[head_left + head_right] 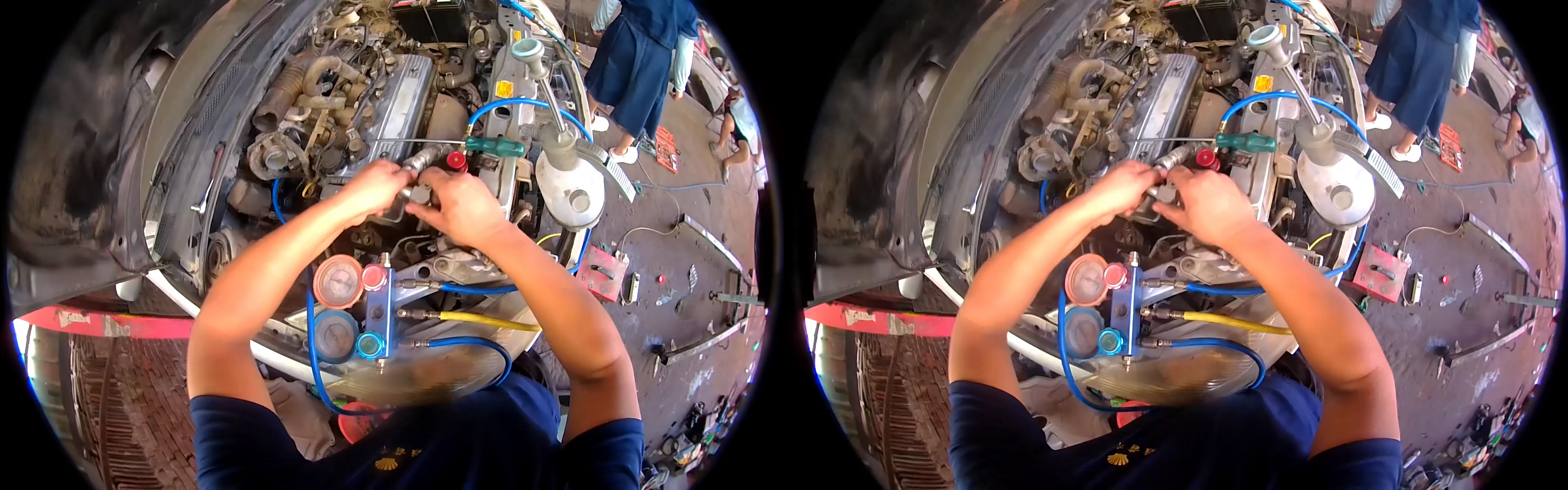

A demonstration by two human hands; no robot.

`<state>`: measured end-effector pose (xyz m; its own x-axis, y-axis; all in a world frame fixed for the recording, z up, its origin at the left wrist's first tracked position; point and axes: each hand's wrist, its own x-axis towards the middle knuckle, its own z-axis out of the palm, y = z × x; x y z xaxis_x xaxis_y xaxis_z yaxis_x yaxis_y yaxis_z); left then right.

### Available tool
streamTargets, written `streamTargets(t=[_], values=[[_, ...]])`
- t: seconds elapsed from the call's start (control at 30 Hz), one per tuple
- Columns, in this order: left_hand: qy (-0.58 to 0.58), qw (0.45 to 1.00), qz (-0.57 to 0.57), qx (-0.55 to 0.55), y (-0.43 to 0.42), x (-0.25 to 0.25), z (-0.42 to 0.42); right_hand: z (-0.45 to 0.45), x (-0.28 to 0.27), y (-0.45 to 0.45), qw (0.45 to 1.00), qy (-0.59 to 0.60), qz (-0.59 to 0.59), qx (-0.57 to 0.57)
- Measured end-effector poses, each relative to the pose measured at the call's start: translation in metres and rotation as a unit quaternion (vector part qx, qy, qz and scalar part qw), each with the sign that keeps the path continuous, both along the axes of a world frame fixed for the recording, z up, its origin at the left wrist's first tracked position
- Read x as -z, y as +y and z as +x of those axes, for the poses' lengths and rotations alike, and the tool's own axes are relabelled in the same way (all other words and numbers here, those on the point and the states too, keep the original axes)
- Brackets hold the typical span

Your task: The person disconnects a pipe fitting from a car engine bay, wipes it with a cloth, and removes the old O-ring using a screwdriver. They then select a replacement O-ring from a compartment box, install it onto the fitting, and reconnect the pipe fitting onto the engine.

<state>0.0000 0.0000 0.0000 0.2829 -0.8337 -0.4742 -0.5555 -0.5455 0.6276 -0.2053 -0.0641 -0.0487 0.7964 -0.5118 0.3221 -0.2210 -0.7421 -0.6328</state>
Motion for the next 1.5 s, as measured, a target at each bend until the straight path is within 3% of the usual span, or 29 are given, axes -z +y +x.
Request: streamTargets(t=[0.07, 0.1, 0.17, 0.37, 0.4, 0.7, 0.83, 0.9, 0.97, 1.03, 1.1, 1.17, 1.3, 1.5], values=[[-0.038, 0.999, 0.011, 0.006, -0.003, -0.021, -0.013, -0.002, -0.001, 0.000, 0.999, -0.044, -0.014, 0.007], [0.050, 0.998, -0.040, 0.011, -0.035, 0.030, -0.044, -0.045, 0.006, -0.031, 0.997, 0.019, -0.080, 0.009], [0.035, 0.999, 0.000, -0.014, -0.029, 0.007, 0.003, -0.012, -0.007, -0.011, 0.998, -0.019, 0.057, 0.016], [0.098, 0.991, -0.020, -0.092, -0.036, 0.002, 0.018, -0.008, 0.012, -0.021, 0.962, -0.193, 0.186, -0.045], [0.088, 0.992, -0.025, -0.092, -0.034, 0.001, 0.018, -0.009, 0.009, -0.020, 0.964, -0.180, 0.191, -0.043], [0.080, 0.992, -0.037, -0.088, -0.022, -0.006, 0.016, -0.003, 0.010, -0.018, 0.977, -0.174, 0.122, -0.035], [0.066, 0.991, -0.108, -0.046, -0.005, -0.012, 0.014, -0.003, 0.012, -0.019, 0.973, -0.200, 0.109, -0.026], [-0.151, 0.949, -0.217, 0.171, 0.005, -0.016, 0.013, -0.004, 0.013, -0.018, 0.970, -0.208, 0.122, -0.020], [-0.208, 0.935, -0.190, 0.214, 0.012, -0.022, 0.008, -0.004, 0.013, -0.017, 0.967, -0.213, 0.137, -0.014], [-0.364, 0.855, -0.279, 0.243, 0.017, -0.016, 0.005, -0.004, 0.013, -0.018, 0.967, -0.215, 0.139, -0.006], [-0.353, 0.867, -0.277, 0.215, 0.013, -0.019, 0.005, -0.004, 0.012, -0.016, 0.962, -0.214, 0.168, 0.010], [-0.373, 0.815, -0.355, 0.268, 0.005, -0.020, 0.010, -0.004, 0.011, -0.014, 0.967, -0.185, 0.171, 0.035], [-0.337, 0.839, -0.325, 0.277, -0.001, -0.018, 0.014, 0.001, 0.011, -0.012, 0.959, -0.218, 0.158, 0.092], [-0.354, 0.813, -0.358, 0.291, -0.013, -0.020, 0.018, -0.003, 0.000, -0.007, 0.975, -0.144, 0.122, 0.114]])
